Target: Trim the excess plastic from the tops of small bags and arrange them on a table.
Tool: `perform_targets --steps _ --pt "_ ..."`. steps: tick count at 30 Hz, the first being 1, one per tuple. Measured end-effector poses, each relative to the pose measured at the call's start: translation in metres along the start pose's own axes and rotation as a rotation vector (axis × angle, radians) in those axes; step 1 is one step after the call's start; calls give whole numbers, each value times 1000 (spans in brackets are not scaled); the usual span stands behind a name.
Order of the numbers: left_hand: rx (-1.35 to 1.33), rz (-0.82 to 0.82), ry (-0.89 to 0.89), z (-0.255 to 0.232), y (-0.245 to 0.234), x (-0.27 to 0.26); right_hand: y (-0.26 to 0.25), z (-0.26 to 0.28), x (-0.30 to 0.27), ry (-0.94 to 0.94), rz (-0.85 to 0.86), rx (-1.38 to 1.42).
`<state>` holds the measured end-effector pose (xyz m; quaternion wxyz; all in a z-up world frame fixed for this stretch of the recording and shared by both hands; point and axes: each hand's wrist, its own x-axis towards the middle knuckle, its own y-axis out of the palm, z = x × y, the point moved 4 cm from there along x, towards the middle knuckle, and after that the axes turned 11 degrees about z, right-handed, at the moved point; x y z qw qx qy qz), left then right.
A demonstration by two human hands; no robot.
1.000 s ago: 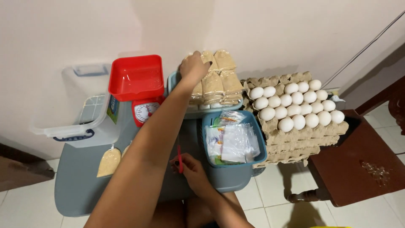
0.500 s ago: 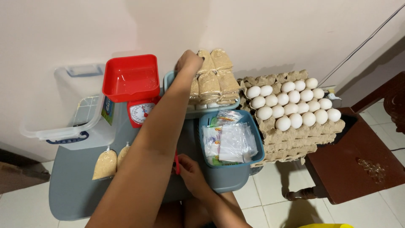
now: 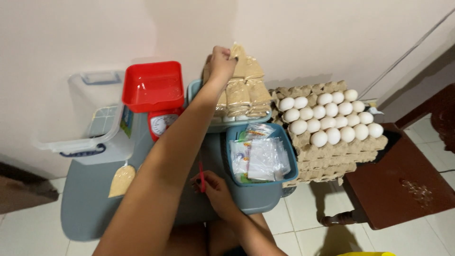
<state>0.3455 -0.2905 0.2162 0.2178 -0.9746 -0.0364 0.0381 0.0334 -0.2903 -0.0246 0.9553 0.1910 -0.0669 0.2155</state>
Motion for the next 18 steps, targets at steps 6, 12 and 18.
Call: perform_targets --steps 6,12,18 --pt "-626 371 344 24 -37 -104 -5 -11 -6 29 -12 -22" --pt "-385 251 530 124 -120 -227 -16 -26 -8 -114 -115 83" --pt "-525 133 220 248 -132 -286 -21 -28 -6 -159 -12 226"
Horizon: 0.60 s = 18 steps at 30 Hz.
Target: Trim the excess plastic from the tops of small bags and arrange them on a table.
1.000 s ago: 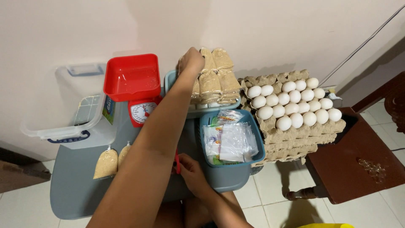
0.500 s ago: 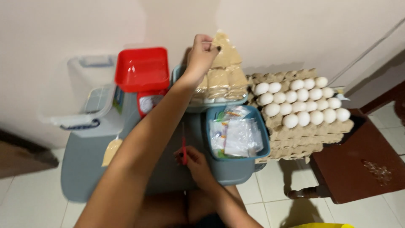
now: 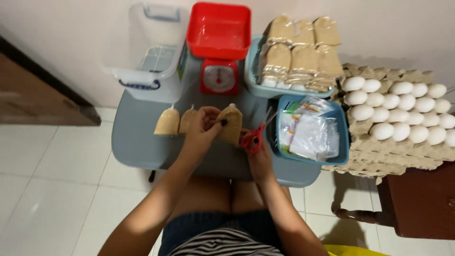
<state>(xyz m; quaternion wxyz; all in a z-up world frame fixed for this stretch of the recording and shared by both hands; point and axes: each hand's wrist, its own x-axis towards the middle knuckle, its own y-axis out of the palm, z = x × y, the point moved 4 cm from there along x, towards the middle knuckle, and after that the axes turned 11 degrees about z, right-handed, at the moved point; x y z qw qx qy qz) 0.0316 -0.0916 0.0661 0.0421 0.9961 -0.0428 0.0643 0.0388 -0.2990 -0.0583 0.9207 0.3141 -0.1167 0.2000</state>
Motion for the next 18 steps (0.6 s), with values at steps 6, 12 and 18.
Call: perform_targets --steps 6,12,18 --pt "-155 -60 -113 77 9 0 10 8 -2 60 -79 -109" --pt "-242 39 -174 102 11 11 43 34 3 94 -73 -412" --pt "-245 23 -155 48 25 16 45 35 2 107 -102 -313"
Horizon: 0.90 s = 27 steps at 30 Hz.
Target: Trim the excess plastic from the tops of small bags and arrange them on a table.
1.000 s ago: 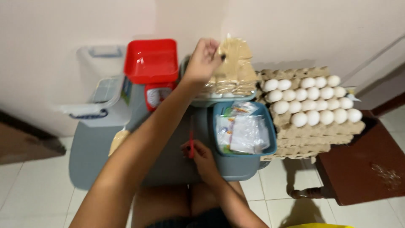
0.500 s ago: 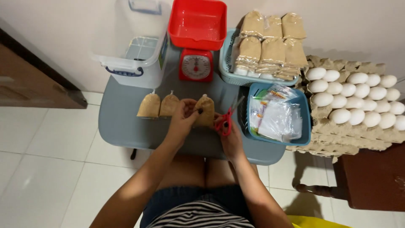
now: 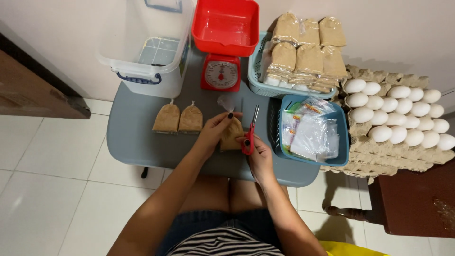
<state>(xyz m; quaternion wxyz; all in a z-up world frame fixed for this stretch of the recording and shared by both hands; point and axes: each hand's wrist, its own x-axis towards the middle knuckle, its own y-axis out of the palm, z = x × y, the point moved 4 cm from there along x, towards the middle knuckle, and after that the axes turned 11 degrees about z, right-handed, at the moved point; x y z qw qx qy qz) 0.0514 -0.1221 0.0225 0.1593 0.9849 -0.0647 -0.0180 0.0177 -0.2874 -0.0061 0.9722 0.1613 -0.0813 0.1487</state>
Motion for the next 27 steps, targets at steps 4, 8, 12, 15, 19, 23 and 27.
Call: perform_targets --steps 4,8,12,15,19,23,27 --pt "-71 3 16 22 -3 17 -10 -19 -3 1 8 14" --pt "-155 39 35 44 -14 26 -17 -17 1 -83 40 -120" --pt "-57 130 72 40 -22 9 -6 -8 0 -146 -17 142" --pt "61 282 71 28 -16 -2 -1 -1 2 -83 -15 236" --pt "136 444 88 22 -16 -3 -19 -26 3 -9 -29 355" --pt "203 537 97 -11 3 -16 -16 -25 4 31 -17 336" --pt "229 522 107 -1 2 -9 6 12 7 51 -37 365"
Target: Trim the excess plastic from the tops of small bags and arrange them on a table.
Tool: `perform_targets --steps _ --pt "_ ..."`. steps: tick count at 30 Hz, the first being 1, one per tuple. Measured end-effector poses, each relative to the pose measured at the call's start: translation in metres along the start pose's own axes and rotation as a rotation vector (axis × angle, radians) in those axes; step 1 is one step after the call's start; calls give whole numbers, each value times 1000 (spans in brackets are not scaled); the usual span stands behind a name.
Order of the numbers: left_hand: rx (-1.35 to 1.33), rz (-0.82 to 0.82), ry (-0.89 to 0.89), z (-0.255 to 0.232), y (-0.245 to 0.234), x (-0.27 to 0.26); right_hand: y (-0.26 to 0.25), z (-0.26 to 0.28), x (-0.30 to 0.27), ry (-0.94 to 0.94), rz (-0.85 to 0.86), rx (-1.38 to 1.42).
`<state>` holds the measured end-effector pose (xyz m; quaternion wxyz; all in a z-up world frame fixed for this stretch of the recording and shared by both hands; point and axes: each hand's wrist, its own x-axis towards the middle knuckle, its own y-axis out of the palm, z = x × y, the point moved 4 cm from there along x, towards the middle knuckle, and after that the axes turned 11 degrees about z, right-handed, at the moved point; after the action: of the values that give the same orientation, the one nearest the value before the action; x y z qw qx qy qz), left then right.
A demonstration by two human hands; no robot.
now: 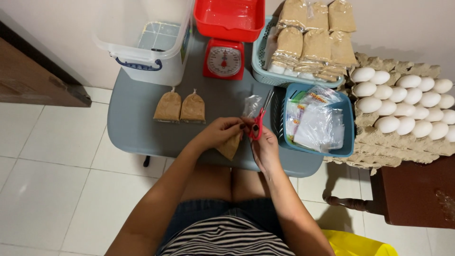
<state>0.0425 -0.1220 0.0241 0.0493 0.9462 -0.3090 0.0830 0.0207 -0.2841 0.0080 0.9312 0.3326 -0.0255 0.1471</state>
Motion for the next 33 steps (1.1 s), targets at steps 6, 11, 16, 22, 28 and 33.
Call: perform_targets --steps 6,11,16,22,28,33 --pt "107 -104 -84 76 -19 1 -8 -2 -2 -43 -26 13" --pt "121 -106 -105 55 -11 -2 -16 -7 -1 -54 -36 27" --pt "90 -165 -52 52 -16 -6 -17 -7 2 -52 -34 20" --pt "-58 -228 109 53 -22 -8 -17 -11 -1 -76 -7 -160" --pt "-116 -230 178 21 -16 -13 -20 1 -33 109 47 -482" --pt "-260 -143 113 -12 -8 -18 -24 32 -52 329 178 -438"
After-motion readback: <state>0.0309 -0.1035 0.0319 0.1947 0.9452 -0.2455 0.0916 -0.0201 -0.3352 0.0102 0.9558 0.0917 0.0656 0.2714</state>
